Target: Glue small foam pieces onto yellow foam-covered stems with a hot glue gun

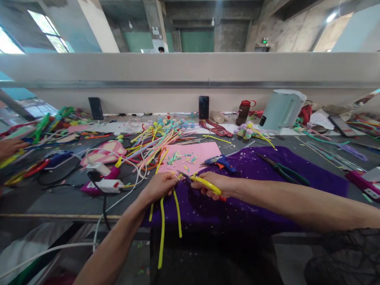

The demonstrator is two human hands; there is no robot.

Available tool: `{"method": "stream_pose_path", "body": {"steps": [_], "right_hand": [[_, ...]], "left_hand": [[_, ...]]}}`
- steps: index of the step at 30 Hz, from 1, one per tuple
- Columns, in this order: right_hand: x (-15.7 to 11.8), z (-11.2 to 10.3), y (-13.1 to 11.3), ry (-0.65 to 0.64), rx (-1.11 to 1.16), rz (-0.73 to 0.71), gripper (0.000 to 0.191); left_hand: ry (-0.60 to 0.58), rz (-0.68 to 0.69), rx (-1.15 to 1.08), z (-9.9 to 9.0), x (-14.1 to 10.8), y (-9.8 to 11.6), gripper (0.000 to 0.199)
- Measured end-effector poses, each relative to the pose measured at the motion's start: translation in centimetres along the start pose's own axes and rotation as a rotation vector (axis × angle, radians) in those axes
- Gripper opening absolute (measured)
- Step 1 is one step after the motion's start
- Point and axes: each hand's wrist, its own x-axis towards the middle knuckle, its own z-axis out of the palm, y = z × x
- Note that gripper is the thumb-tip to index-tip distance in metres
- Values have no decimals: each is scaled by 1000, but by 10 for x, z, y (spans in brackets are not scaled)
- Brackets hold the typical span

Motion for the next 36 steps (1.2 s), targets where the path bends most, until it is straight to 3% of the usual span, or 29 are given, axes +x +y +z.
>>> {"method": "stream_pose_path", "body": {"steps": [5, 14, 26, 36], "right_hand": [[-19, -3, -2, 61, 92, -68, 34], [-34, 19, 9, 121, -90, -264, 33], [-20, 30, 13, 153, -52, -297, 41], [-17, 30, 14, 67, 64, -263, 34]], "left_hand": [[92, -56, -192, -7, -3, -5, 26], [7, -38, -661, 1, -3, 6, 27], [-20, -43, -811, 9, 1, 12, 27], [-60, -24, -752, 10, 2, 12, 27]]}}
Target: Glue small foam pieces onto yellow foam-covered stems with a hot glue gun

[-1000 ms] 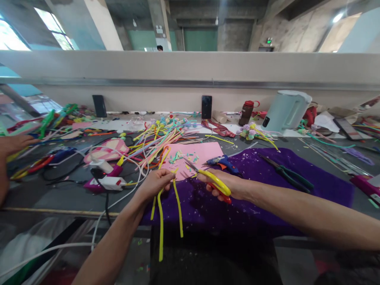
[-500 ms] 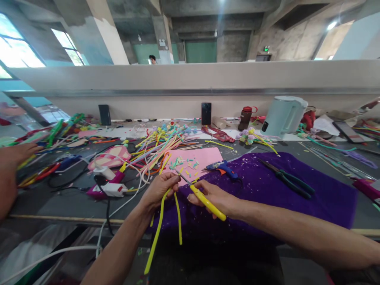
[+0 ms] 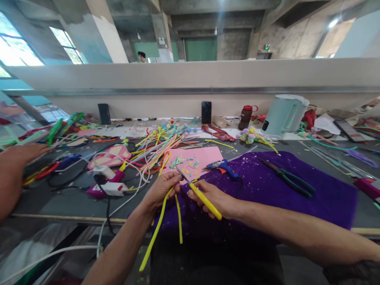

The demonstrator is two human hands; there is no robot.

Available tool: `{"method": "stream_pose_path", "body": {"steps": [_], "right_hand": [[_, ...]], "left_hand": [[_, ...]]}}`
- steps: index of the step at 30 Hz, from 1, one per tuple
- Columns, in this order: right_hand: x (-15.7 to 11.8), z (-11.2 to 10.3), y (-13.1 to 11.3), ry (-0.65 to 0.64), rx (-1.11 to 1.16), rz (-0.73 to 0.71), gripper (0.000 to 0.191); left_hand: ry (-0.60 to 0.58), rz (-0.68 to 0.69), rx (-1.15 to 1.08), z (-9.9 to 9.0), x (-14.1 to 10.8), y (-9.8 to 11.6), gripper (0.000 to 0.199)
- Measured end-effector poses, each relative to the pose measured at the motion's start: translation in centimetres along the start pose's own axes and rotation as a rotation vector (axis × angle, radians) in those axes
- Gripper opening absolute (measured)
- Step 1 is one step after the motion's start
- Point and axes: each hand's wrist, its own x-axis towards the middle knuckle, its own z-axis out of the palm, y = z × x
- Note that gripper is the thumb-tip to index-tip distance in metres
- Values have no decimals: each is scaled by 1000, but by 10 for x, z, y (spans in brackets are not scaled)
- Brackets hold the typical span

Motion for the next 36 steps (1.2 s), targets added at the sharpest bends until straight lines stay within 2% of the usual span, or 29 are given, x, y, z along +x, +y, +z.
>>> {"method": "stream_pose_path", "body": {"steps": [4, 8, 12, 22, 25, 28, 32, 36], "right_hand": [[4, -9, -7, -42, 54, 122, 35], [15, -19, -11, -77, 78, 217, 35], [26, -22, -11, -81, 68, 299, 29], [21, -22, -15, -34, -57, 242, 21], [11, -28, -18, -17, -34, 218, 28], [-5, -29, -22, 22, -31, 151, 32], [-22, -20, -21, 72, -143, 76, 31], [-23, -10, -13, 107, -193, 43, 34]], "left_hand": [[-4, -19, 186, -6, -4, -1, 29], [71, 15, 457, -12, -5, -5, 33], [123, 23, 600, -11, -4, -6, 35], [128, 5, 695, -10, -1, -5, 31], [176, 15, 662, -14, -3, -4, 30], [207, 39, 538, -17, -6, -2, 28], [155, 39, 315, -15, -7, 0, 29], [100, 5, 139, -6, -6, 1, 31]]}}
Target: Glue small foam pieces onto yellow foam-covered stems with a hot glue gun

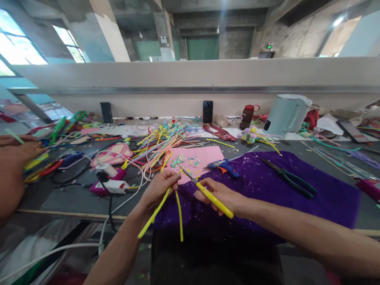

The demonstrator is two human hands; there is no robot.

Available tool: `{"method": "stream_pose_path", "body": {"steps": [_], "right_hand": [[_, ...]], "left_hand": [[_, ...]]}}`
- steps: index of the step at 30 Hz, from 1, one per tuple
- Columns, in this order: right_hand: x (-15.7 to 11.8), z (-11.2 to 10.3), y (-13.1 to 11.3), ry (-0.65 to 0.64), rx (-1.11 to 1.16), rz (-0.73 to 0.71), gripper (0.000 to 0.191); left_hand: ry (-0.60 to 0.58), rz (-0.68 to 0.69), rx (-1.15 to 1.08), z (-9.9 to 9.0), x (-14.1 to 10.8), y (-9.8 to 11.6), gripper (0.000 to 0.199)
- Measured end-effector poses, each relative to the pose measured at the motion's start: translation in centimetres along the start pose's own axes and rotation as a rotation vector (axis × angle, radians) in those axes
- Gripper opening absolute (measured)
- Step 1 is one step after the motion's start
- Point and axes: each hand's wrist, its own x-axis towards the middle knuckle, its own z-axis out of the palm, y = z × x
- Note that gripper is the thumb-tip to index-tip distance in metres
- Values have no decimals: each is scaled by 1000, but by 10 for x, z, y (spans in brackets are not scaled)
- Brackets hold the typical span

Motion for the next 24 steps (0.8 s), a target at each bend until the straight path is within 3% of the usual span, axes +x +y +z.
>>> {"method": "stream_pose_path", "body": {"steps": [8, 14, 19, 24], "right_hand": [[16, 14, 7, -13, 41, -29, 37], [19, 21, 11, -94, 181, -34, 32], [24, 9, 4, -120, 245, 52, 32], [40, -9, 3, -173, 229, 167, 32]], "left_hand": [[-36, -29, -129, 12, -6, 14, 27], [-55, -24, -110, 12, -4, 9, 31], [-81, -15, 21, 7, -2, 0, 32], [-28, 36, 269, 4, -1, -5, 34]]}}
